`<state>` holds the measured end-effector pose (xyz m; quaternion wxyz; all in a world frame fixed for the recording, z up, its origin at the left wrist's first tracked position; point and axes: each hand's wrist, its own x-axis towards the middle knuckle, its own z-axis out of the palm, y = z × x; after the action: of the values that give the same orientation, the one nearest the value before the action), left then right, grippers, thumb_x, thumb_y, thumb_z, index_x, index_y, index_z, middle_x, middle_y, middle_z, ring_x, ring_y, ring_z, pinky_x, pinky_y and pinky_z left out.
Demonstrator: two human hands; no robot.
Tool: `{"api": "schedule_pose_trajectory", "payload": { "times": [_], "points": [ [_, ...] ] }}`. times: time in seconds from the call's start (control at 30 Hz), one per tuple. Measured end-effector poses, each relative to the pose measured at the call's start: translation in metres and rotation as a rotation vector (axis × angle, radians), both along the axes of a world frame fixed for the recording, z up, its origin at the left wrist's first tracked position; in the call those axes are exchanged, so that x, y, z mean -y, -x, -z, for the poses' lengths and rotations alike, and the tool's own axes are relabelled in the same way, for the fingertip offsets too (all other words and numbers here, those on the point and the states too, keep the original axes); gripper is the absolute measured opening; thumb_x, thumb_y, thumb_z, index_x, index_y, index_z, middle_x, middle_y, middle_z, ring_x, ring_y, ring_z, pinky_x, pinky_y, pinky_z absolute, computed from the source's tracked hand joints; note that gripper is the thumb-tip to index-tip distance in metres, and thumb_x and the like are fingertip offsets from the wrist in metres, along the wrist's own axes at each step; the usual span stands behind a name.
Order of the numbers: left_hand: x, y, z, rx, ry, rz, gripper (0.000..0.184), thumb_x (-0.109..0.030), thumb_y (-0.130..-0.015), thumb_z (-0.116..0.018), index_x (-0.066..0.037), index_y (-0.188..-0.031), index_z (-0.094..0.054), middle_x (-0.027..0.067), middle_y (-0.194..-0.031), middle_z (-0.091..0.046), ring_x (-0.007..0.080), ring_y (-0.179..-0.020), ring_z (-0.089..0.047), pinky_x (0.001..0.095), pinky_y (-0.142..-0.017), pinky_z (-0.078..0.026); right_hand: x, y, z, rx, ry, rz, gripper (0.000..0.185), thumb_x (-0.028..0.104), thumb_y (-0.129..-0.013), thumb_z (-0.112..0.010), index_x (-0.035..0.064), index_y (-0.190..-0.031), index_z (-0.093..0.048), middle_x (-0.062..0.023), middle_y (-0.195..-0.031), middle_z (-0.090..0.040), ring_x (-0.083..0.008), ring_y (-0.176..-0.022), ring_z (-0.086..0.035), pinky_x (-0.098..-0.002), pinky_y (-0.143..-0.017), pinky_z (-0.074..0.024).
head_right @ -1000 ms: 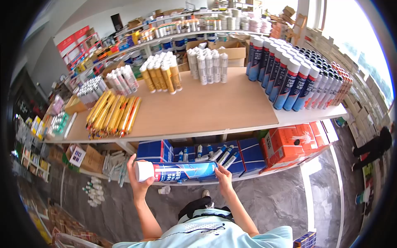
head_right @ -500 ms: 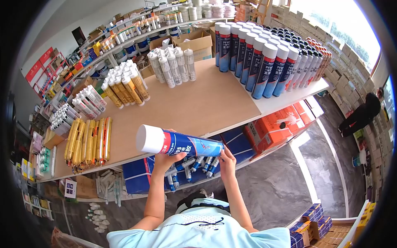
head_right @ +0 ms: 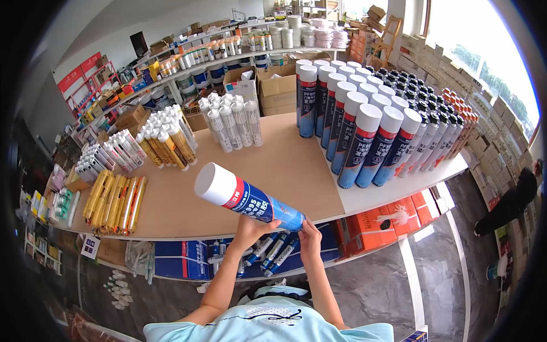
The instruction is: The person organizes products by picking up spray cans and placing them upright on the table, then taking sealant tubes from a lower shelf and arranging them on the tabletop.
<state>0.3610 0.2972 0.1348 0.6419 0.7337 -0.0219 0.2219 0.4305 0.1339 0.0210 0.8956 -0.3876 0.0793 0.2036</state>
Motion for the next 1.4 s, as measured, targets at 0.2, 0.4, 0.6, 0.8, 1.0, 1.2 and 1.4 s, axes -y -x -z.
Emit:
{"api": "schedule_pose_trajectory", "payload": {
  "times": [0.2,0.4,0.6,0.8,1.0,1.2,1.4],
  "points": [
    [0.019,-0.063,0.006,0.111,-0.068,-0.131,0.047,-0.012,-0.069,-0.084,0.002,-0.106,-0.059,0.0079,-0.099,-0.067,0.0160,-0.088,-0.066,0.0305,-0.081,-0.053,0.021,-0.058,0.000,0.037,0.041,-0.025,0.035,0.018,-0.090,-0.062,-0.0020,-0.119,-0.062,-0.0027,-0.101,-0.062,-0.0095,-0.091,-0.056,-0.0241,-0.082,-0.0426],
    [0.015,-0.124,-0.001,0.119,0.177,-0.199,0.062,-0.011,-0.068,-0.085,0.002,-0.118,-0.050,0.0098,-0.104,-0.065,0.0173,-0.096,-0.064,0.0308,-0.085,-0.053,0.032,-0.119,-0.001,0.572,0.458,0.058,0.027,0.017,-0.095,-0.057,-0.0067,-0.106,-0.064,-0.0061,-0.087,-0.055,-0.0149,-0.079,-0.062,-0.0276,-0.063,-0.0572],
    [-0.016,-0.206,-0.006,0.154,-0.158,-0.283,0.064,-0.019,-0.060,-0.089,-0.002,-0.112,-0.056,0.0075,-0.100,-0.067,0.0162,-0.090,-0.064,0.0314,-0.081,-0.051,0.024,-0.147,0.003,1.363,1.111,0.141,0.012,0.011,-0.087,-0.061,-0.0001,-0.085,-0.063,-0.0141,-0.090,-0.059,-0.0314,-0.073,-0.059,-0.0388,-0.063,-0.0502],
    [-0.019,-0.257,-0.020,0.111,-0.397,-0.371,0.068,-0.022,-0.052,-0.089,-0.003,-0.108,-0.055,0.0114,-0.095,-0.067,0.0240,-0.086,-0.065,0.0335,-0.078,-0.051,0.017,-0.146,0.019,1.251,1.202,0.101,0.014,0.013,-0.084,-0.061,0.0020,-0.075,-0.059,-0.0133,-0.079,-0.060,-0.0322,-0.072,-0.061,-0.0424,-0.059,-0.0497],
    [-0.030,-0.310,-0.004,0.027,-0.462,-0.390,0.064,-0.023,-0.048,-0.088,-0.001,-0.100,-0.056,0.0159,-0.093,-0.066,0.0301,-0.088,-0.066,0.0379,-0.078,-0.051,0.012,-0.148,0.039,1.348,1.329,0.023,0.018,0.017,-0.086,-0.056,0.0049,-0.073,-0.058,-0.0125,-0.075,-0.061,-0.0329,-0.067,-0.062,-0.0424,-0.055,-0.0507],
    [-0.034,-0.345,0.006,-0.019,-0.516,-0.411,0.068,-0.024,-0.047,-0.089,0.000,-0.102,-0.055,0.0179,-0.098,-0.066,0.0331,-0.091,-0.064,0.0388,-0.079,-0.051,0.012,-0.145,0.033,1.345,1.391,0.018,0.019,0.016,-0.085,-0.056,0.0045,-0.071,-0.059,-0.0120,-0.075,-0.062,-0.0319,-0.069,-0.063,-0.0434,-0.057,-0.0510],
    [-0.031,-0.354,0.013,-0.006,-0.505,-0.378,0.066,-0.023,-0.048,-0.088,0.001,-0.100,-0.055,0.0185,-0.097,-0.065,0.0331,-0.090,-0.064,0.0387,-0.079,-0.051,0.011,-0.145,0.033,1.323,1.345,0.012,0.018,0.017,-0.085,-0.057,0.0047,-0.071,-0.059,-0.0118,-0.075,-0.062,-0.0314,-0.071,-0.063,-0.0428,-0.059,-0.0515]
  ]
}}
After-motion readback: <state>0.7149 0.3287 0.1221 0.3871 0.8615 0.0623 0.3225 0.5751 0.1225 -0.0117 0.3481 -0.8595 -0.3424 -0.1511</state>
